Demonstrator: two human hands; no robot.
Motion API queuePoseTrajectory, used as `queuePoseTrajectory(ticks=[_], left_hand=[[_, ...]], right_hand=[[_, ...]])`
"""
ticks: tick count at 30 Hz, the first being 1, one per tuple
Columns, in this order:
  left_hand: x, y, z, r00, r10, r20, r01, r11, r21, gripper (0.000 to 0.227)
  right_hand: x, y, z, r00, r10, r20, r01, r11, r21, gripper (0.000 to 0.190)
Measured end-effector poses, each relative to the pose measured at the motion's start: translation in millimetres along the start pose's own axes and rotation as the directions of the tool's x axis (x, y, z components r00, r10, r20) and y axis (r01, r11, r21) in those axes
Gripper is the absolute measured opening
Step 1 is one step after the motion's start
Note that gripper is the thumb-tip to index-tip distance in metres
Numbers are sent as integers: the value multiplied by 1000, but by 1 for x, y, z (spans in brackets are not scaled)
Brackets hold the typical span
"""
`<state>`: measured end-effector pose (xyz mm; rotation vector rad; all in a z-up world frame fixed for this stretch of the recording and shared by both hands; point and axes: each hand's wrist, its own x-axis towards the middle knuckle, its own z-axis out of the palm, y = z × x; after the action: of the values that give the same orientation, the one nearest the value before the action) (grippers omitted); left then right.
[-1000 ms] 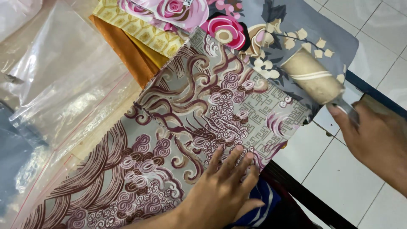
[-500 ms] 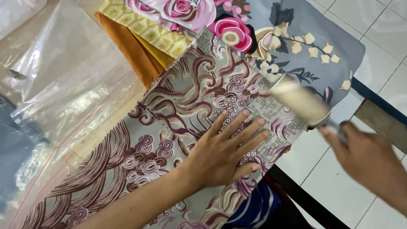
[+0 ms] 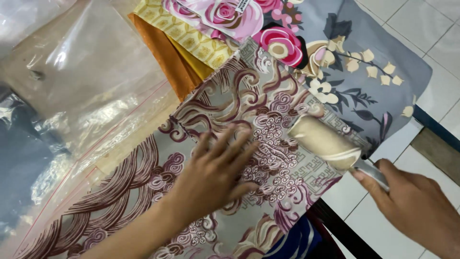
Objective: Using a lint roller to remove lint and debris from a piece of patterned fabric
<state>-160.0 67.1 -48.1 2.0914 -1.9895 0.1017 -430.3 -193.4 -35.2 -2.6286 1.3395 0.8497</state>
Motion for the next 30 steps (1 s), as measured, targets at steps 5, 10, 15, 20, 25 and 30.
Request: queuePoseTrajectory(ticks=[5,10,15,20,25,30], left_hand=[[-34,-18,-6,985,-171,4,169,980,107,72],[-47,-38,-6,960,-280,-19,280,950,139,68],[-50,-57,-9,934,-336,-122,349,931,105,61],[-47,-64,-16,937,-265,-226,308,934,182,53],[-29,-85,-10,933,-280,-229,326,925,198,35],[31,-110,-8,926,-291,-240,332,931,150,29]], right_hand=[[52,44,30,681,-270,-680,277,955,-102,54],[49,24,9,816,-139,-561,213,974,70,48],[18,-36,-26,974,-90,-206,97,995,26,43],[34,-39,-22,992,-52,-116,70,986,153,47],[58,-24,-6,894,13,-447,245,821,515,38],[63,-12,-8,831,-21,-556,373,763,528,37]])
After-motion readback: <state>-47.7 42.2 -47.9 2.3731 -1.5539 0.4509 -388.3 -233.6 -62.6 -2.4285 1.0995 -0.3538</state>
